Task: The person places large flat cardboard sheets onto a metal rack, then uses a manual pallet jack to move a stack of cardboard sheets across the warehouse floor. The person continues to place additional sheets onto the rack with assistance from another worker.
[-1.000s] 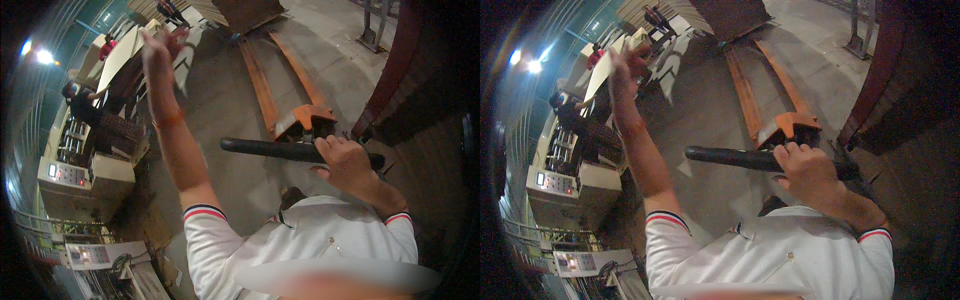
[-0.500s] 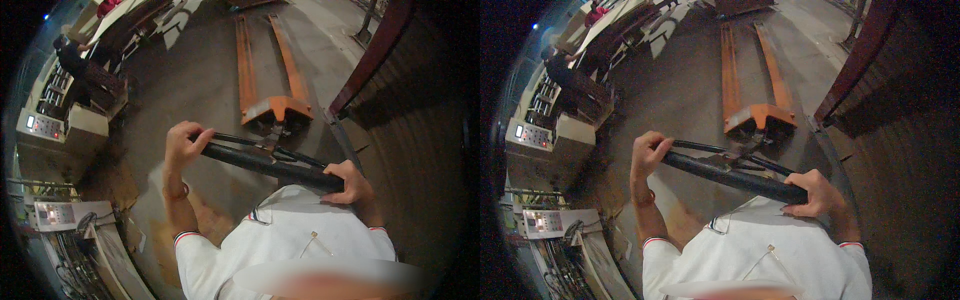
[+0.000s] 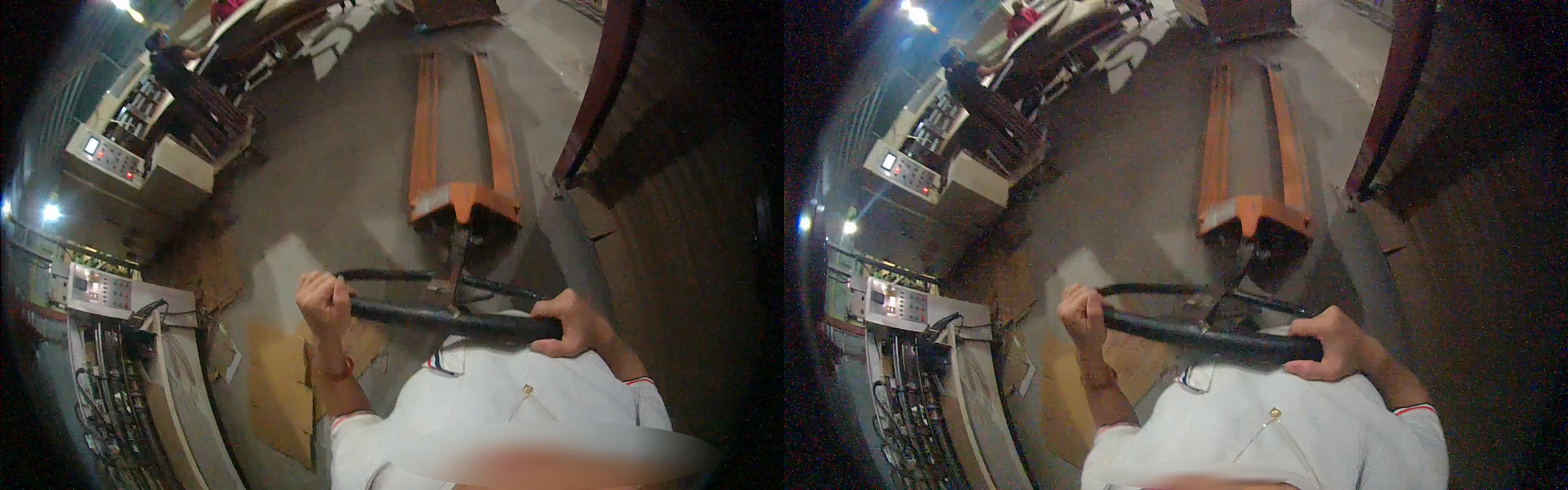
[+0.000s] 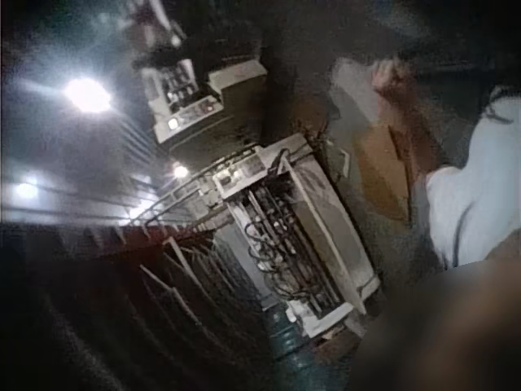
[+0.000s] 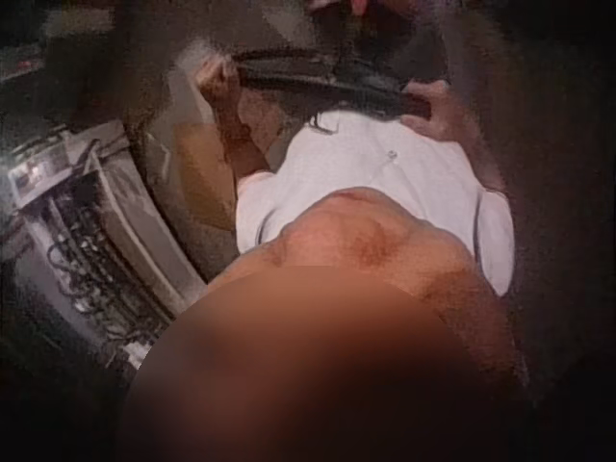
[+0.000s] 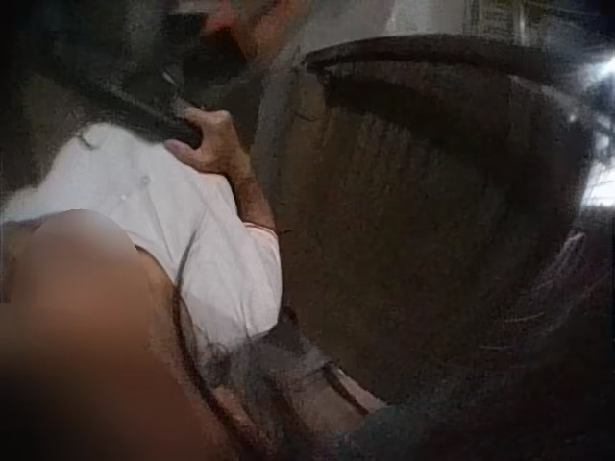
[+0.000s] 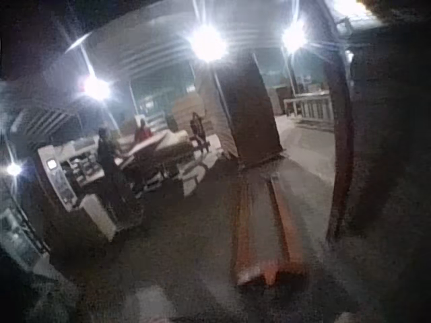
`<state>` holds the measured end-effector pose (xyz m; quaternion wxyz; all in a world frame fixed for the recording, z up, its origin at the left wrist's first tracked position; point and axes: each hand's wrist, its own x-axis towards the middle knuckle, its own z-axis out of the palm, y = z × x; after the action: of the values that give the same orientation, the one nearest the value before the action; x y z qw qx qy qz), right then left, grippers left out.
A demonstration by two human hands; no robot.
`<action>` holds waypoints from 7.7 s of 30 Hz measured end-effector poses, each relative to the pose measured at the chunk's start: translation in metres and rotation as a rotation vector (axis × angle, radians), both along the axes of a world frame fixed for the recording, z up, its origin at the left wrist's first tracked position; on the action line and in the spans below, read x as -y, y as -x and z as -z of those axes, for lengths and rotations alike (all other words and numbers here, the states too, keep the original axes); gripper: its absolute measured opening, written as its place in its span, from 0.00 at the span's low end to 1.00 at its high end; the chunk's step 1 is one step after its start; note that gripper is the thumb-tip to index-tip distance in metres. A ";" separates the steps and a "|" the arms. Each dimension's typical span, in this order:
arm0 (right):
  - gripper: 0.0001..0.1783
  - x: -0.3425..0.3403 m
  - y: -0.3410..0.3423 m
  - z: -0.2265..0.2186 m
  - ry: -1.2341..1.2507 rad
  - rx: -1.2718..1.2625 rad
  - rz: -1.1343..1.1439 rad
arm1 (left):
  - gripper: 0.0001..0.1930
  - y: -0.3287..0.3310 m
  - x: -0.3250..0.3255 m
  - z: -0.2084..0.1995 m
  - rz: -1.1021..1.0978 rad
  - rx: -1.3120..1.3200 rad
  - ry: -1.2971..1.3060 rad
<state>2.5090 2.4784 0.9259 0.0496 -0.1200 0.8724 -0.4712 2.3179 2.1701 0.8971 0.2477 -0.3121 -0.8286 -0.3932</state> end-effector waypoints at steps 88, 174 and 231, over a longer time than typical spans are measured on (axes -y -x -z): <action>0.21 0.207 0.524 -0.113 -0.256 -0.103 0.112 | 0.28 0.051 0.380 0.044 -1.021 -0.187 -0.150; 0.09 0.206 0.608 0.079 -0.632 -0.905 1.535 | 0.23 0.734 0.088 0.043 0.371 -0.181 -0.380; 0.15 -0.548 0.465 0.060 -0.968 -0.486 2.174 | 0.25 0.643 -0.948 0.033 0.966 0.076 -0.434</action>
<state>2.0441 3.0261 0.8660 -0.4966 0.6201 0.5905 0.1422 1.6746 3.1181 0.8646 0.0669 -0.5854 -0.4984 -0.6360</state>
